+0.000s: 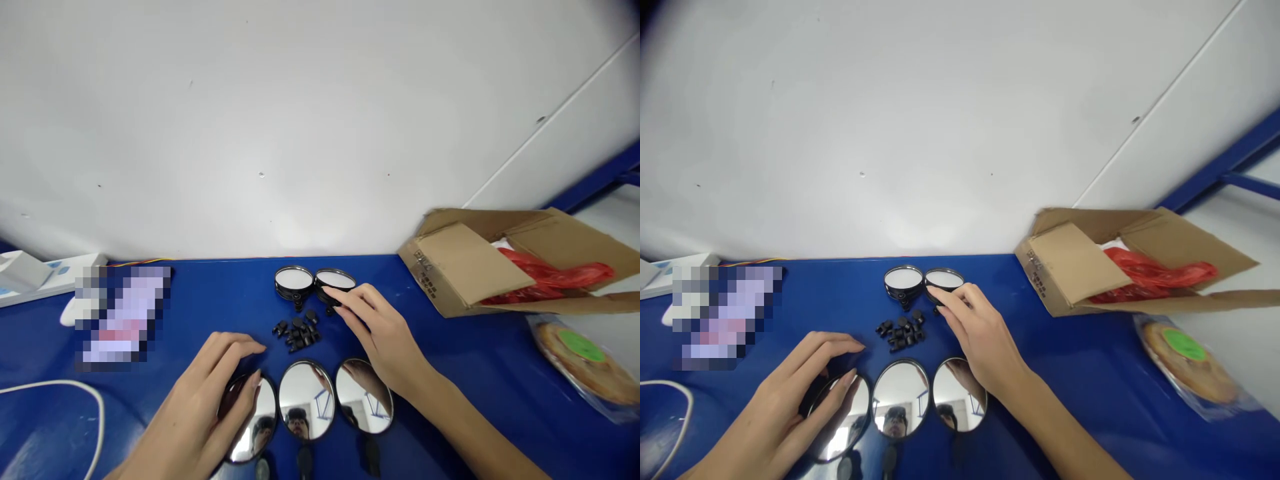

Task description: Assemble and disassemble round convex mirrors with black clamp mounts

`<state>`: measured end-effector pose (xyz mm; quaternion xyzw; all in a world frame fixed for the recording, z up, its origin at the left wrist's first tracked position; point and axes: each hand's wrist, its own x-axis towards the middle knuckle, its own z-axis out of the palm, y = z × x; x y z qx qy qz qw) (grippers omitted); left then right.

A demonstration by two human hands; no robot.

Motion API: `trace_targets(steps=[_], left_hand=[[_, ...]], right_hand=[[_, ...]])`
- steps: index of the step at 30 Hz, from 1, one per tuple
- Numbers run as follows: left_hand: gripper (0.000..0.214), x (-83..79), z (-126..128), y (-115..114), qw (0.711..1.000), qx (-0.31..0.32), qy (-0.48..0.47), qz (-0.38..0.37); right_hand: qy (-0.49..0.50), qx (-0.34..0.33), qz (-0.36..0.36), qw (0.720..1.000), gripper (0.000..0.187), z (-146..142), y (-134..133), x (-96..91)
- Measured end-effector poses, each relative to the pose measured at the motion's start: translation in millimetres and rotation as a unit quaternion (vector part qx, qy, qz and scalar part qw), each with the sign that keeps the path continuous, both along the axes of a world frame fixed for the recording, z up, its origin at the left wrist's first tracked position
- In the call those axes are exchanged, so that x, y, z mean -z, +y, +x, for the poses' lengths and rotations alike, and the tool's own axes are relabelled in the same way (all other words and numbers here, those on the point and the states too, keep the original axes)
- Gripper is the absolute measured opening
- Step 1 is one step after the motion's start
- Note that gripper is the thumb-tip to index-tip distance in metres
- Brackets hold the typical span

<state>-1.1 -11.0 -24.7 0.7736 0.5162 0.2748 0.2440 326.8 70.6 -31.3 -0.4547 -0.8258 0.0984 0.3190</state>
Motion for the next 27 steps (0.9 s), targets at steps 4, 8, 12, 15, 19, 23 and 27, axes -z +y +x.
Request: trace_targets(steps=[4, 8, 12, 15, 19, 23, 27], left_hand=[[0.031, 0.1, 0, 0, 1.000, 0.006, 0.005, -0.002], [0.028, -5.7, 0, -4, 1.000, -0.008, 0.005, -0.003], [0.024, -12.6, -2, -5, 0.997, -0.052, -0.028, 0.048], [0.021, -16.6, -6, -3, 0.993, -0.080, -0.050, 0.076], [0.016, -22.5, -4, -5, 0.990, -0.087, -0.092, 0.062], [0.040, -32.0, 11, -15, 0.938, -0.088, -0.292, -0.165], [0.080, -37.2, 18, -17, 0.811, -0.047, -0.470, -0.347]], right_hand=[[0.041, 0.011, 0.009, 0.999, 0.032, -6, 1, 0.0], [0.057, 0.025, 0.039, 0.997, 0.028, -7, 1, -4.4], [0.051, 0.025, 0.075, 0.996, 0.026, -3, 0, -11.9], [0.058, 0.048, 0.110, 0.991, 0.025, 0, -2, -15.7], [0.104, 0.002, 0.181, 0.978, 0.038, -1, -7, -15.2], [0.120, -0.072, 0.196, 0.971, 0.038, -11, -23, -17.0], [0.112, -0.173, 0.164, 0.965, 0.026, -29, -44, -28.0]])
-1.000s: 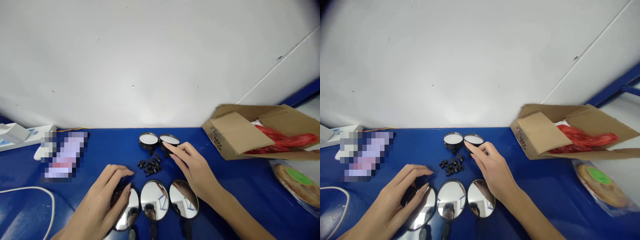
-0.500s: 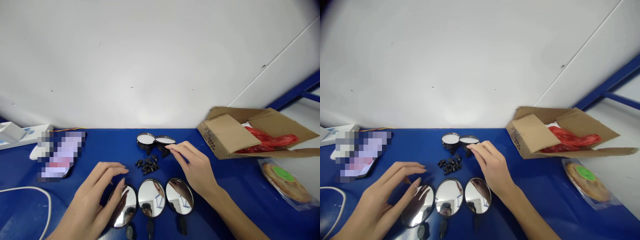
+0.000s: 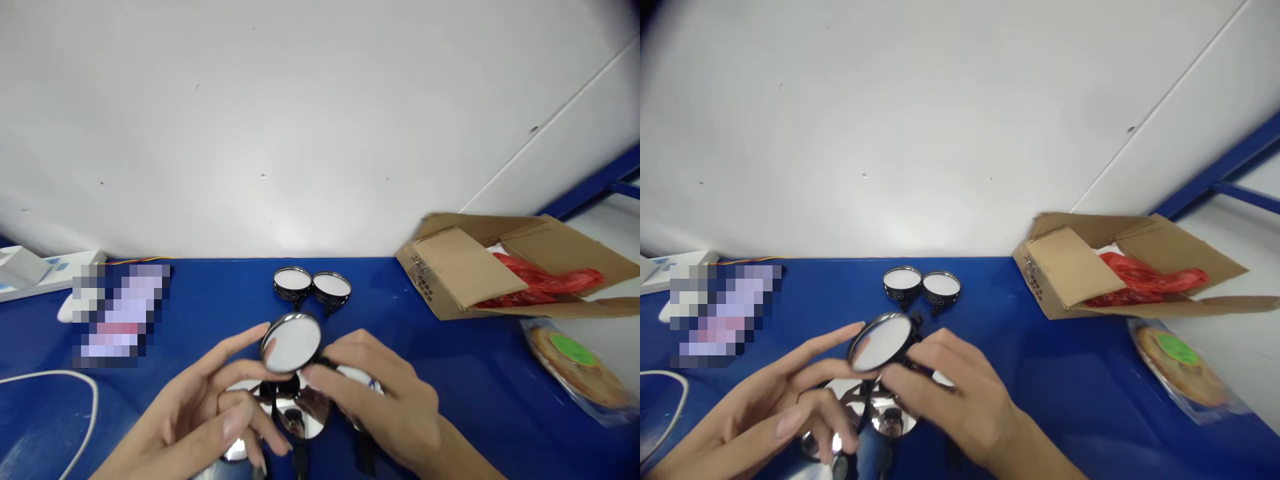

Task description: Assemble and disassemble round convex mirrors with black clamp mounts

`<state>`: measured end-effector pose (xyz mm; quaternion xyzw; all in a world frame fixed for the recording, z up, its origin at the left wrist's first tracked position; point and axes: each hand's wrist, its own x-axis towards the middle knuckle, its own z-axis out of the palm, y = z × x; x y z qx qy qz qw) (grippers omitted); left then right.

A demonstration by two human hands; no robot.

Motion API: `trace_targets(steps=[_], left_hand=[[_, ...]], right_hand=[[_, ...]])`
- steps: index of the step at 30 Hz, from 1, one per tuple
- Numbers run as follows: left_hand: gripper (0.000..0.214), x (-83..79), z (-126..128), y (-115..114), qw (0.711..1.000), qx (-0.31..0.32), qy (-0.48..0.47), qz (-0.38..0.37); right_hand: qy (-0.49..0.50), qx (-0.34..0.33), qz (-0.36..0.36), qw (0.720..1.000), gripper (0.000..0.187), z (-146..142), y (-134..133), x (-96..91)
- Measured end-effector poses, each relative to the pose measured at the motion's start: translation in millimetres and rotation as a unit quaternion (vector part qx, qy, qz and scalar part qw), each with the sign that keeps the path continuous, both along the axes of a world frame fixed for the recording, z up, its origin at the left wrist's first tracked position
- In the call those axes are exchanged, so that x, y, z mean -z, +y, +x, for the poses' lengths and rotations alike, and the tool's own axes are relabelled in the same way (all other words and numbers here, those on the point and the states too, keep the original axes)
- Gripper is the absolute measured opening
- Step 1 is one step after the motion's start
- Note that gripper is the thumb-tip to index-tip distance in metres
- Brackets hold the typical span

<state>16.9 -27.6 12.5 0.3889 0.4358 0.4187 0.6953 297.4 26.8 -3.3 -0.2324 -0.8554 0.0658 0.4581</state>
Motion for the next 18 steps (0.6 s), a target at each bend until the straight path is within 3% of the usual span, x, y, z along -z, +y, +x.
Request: trace_targets(steps=[4, 10, 15, 18], left_hand=[[0.086, 4.5, -6, 10, 0.995, 0.078, -0.036, -0.052], [0.092, 8.3, -4, 13, 0.993, 0.055, -0.057, -0.090], [0.055, 4.7, -1, 16, 0.983, -0.007, -0.095, -0.158], [0.031, 8.7, -3, 17, 0.984, 0.026, -0.097, -0.147]], right_hand=[[-0.053, -0.074, 0.009, 0.996, 0.027, -8, -6, -2.7], [-0.047, -0.074, -0.026, 0.996, 0.025, -1, -3, 1.6], [-0.048, -0.100, -0.031, 0.993, 0.019, -13, -16, -4.8], [-0.026, -0.089, -0.052, 0.994, 0.022, -20, -23, -0.9]])
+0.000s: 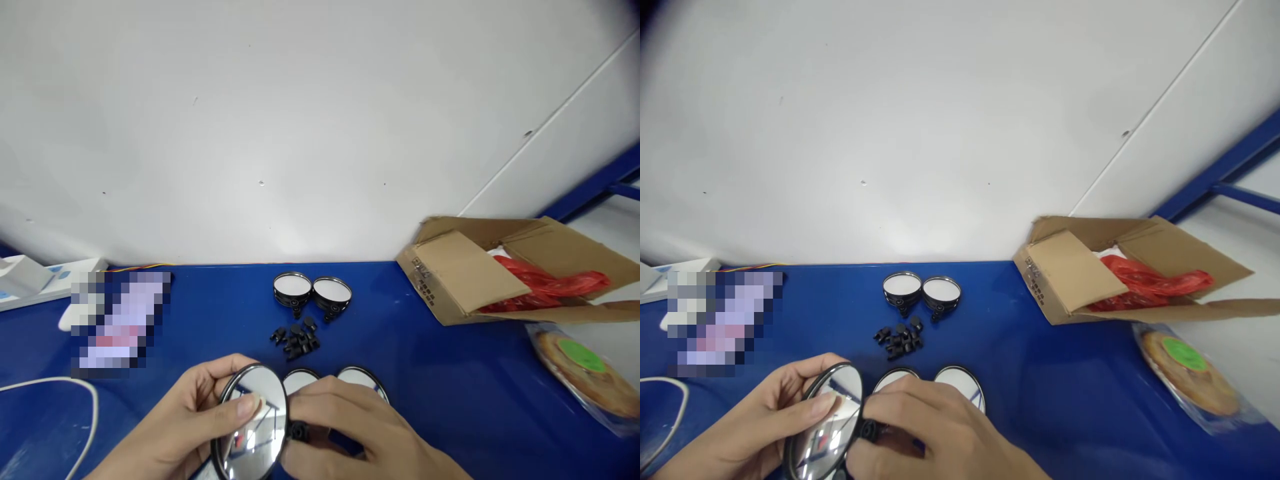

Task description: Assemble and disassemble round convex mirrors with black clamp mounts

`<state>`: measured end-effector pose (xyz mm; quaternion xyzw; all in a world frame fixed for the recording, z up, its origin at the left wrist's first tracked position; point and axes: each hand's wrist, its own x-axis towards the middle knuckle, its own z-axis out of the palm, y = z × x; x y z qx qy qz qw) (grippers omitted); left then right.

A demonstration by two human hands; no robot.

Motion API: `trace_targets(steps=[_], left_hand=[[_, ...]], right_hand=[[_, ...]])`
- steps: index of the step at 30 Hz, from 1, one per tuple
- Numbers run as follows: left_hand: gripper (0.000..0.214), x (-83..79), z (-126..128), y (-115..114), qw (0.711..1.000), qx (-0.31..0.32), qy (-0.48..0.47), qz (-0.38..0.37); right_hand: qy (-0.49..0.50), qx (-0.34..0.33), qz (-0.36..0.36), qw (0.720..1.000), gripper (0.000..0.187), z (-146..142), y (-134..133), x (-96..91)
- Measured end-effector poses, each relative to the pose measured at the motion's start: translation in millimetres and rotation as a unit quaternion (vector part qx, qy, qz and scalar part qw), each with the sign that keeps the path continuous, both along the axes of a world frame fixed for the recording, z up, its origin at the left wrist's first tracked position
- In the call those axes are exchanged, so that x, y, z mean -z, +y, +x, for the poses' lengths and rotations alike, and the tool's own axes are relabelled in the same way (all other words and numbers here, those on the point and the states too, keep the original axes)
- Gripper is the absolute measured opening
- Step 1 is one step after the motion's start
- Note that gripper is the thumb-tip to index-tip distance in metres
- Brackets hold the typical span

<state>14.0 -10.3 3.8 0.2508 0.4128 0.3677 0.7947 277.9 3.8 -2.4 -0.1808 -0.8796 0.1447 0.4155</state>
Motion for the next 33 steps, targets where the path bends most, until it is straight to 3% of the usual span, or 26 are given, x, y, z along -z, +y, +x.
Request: trace_targets(steps=[4, 7, 10, 16, 21, 23, 33], left_hand=[[0.028, 9.6, -7, 1, 1.000, -0.009, 0.016, 0.000], [0.036, 12.2, -10, 5, 0.999, -0.033, 0.040, -0.004], [0.048, 9.6, -9, 11, 0.994, -0.072, 0.079, -0.003], [0.057, -0.8, -2, 13, 0.993, -0.089, 0.083, 0.000], [0.051, -9.6, 0, 9, 0.996, -0.070, 0.048, 0.000], [0.051, -11.7, 1, 9, 0.996, -0.071, 0.050, -0.004], [0.052, -1.9, 2, 10, 0.991, -0.122, 0.053, 0.002]], right_hand=[[0.035, 0.026, -0.086, 0.995, 0.025, 6, 6, 3.0], [0.000, 0.133, -0.133, 0.982, 0.029, 17, 19, 3.5], [-0.093, 0.213, -0.122, 0.965, 0.032, 27, 32, 8.6], [-0.166, 0.195, -0.137, 0.957, 0.031, 34, 39, 19.3], [-0.182, 0.237, -0.117, 0.947, 0.009, 34, 40, 20.9], [-0.188, 0.256, -0.118, 0.941, 0.012, 35, 41, 21.6], [-0.200, 0.287, -0.147, 0.925, 0.019, 38, 41, 21.9]])
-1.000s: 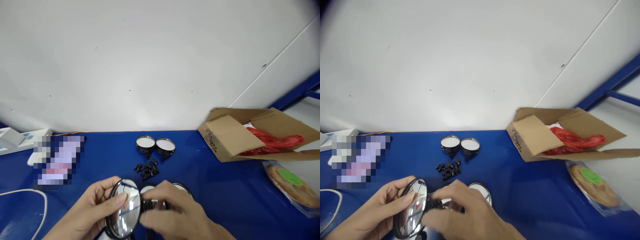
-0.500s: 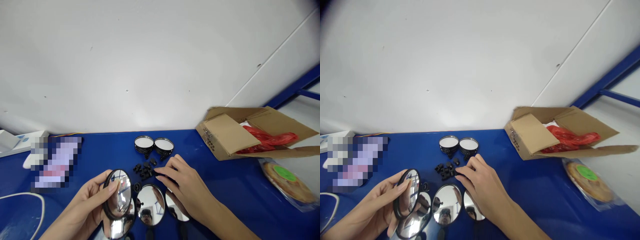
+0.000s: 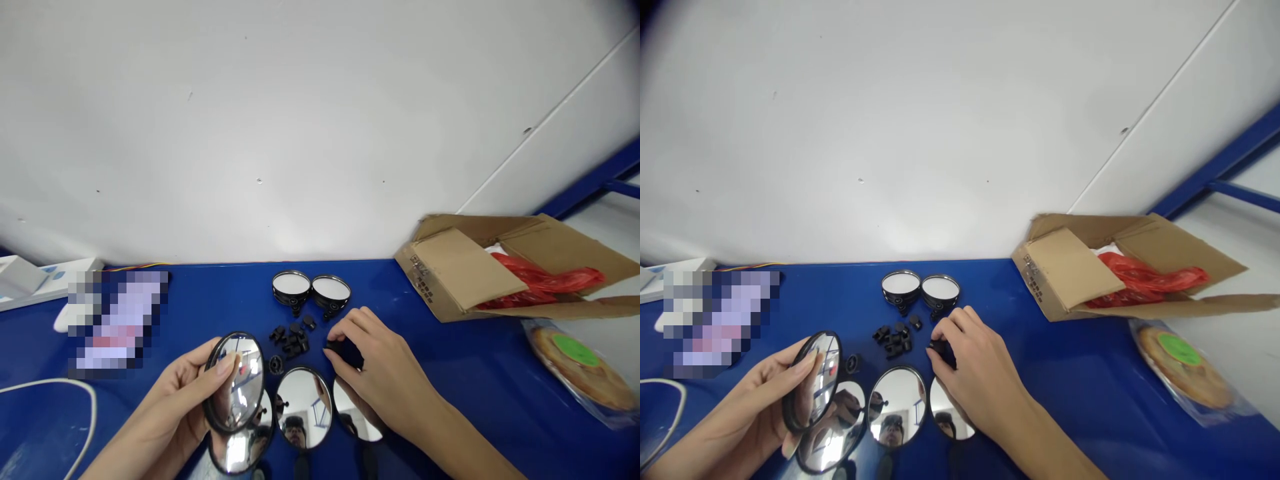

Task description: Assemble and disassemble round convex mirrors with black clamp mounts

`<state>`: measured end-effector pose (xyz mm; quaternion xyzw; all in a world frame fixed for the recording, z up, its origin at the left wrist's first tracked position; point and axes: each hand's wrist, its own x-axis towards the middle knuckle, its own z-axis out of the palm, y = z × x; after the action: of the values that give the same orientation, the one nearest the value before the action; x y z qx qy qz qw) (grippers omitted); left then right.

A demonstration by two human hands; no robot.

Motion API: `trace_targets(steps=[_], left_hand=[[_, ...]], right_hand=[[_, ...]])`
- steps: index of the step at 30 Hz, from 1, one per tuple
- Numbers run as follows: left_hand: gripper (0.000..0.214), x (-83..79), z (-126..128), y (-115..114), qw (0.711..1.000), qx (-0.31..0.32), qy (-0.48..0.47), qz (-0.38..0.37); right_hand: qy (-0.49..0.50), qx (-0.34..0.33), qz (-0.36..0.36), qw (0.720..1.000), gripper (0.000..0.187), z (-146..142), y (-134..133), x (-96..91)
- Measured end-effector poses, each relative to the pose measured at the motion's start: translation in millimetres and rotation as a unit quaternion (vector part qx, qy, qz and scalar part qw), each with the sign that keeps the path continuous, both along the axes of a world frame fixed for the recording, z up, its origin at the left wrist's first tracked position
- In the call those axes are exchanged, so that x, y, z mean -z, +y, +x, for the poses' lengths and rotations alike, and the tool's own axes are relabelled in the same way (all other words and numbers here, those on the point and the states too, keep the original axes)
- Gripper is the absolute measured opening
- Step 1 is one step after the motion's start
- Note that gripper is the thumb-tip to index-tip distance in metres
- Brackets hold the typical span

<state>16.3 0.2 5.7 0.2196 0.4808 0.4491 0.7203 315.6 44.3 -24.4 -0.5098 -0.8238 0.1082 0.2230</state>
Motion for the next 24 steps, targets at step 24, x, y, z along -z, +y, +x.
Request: trace_targets(steps=[24], left_hand=[[0.052, 2.0, 1, -19, 0.982, 0.086, 0.137, 0.098]], right_hand=[[0.547, -0.052, -0.404, 0.732, 0.033, -26, -33, -22.3]])
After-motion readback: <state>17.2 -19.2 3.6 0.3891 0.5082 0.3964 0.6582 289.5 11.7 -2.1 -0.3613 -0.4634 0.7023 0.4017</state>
